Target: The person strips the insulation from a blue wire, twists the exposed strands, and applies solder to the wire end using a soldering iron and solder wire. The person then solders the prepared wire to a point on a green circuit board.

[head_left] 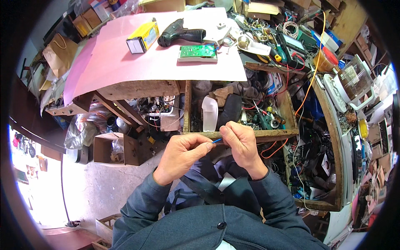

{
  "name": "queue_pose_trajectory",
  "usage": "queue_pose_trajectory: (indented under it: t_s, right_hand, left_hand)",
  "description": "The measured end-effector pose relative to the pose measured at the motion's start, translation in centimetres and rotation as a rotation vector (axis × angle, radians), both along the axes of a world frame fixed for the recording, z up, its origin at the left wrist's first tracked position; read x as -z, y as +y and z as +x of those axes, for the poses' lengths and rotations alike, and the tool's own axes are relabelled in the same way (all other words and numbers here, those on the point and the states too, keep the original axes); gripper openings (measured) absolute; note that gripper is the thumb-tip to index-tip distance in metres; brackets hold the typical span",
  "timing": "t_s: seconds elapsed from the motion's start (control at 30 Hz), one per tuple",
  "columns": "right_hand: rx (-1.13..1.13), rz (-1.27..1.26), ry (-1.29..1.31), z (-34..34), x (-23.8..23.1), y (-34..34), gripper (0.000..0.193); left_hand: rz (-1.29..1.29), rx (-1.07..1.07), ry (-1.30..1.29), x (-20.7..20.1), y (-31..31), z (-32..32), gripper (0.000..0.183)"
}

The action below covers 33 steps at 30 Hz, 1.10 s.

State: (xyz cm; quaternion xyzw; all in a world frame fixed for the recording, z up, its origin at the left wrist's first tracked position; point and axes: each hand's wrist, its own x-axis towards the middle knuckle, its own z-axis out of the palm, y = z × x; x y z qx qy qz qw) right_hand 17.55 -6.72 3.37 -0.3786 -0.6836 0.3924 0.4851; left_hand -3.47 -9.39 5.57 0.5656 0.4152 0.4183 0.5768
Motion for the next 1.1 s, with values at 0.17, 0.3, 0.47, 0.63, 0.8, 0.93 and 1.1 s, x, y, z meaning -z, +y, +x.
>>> queue_pose_trajectory:
  t_s: [0.17, 0.3, 0.47, 0.63, 0.8, 0.93, 1.1]
  right_hand:
    - [-0.053, -0.248, 0.098, 0.9, -0.1, 0.5, 0.032]
    - [-0.068, -0.1, 0.257, 0.6, -0.9, 0.3, 0.014]
    - [-0.083, 0.248, -0.141, 1.7, -1.9, 0.4, 0.011]
    - [-0.074, 0.247, -0.264, 1.7, -2.3, 0.2, 0.021]
    - [-0.043, 0.283, -0.278, 2.1, -1.9, 0.2, 0.03]
    - [-0.071, 0.252, -0.301, 3.1, -1.9, 0.7, 0.034]
    - [-0.101, 0.22, -0.321, 4.6, -3.1, 2.7, 0.039]
  left_hand:
    - [-0.056, -0.013, -0.028, 0.0, 0.2, -0.2, 0.017]
    - [-0.091, -0.02, -0.004, -0.4, 0.3, -0.1, 0.018]
    - [-0.164, 0.042, 0.039, -0.8, 0.2, -0.6, 0.017]
    - [-0.147, 0.085, 0.073, 0.0, 0.2, -0.5, 0.016]
    - [-0.059, 0.155, 0.172, 0.2, 0.4, -0.2, 0.018]
    - [-0.125, 0.2, 0.104, -0.8, 0.7, 0.0, 0.017]
    - [-0.198, 0.204, -0.118, -0.1, 2.4, 0.7, 0.019]
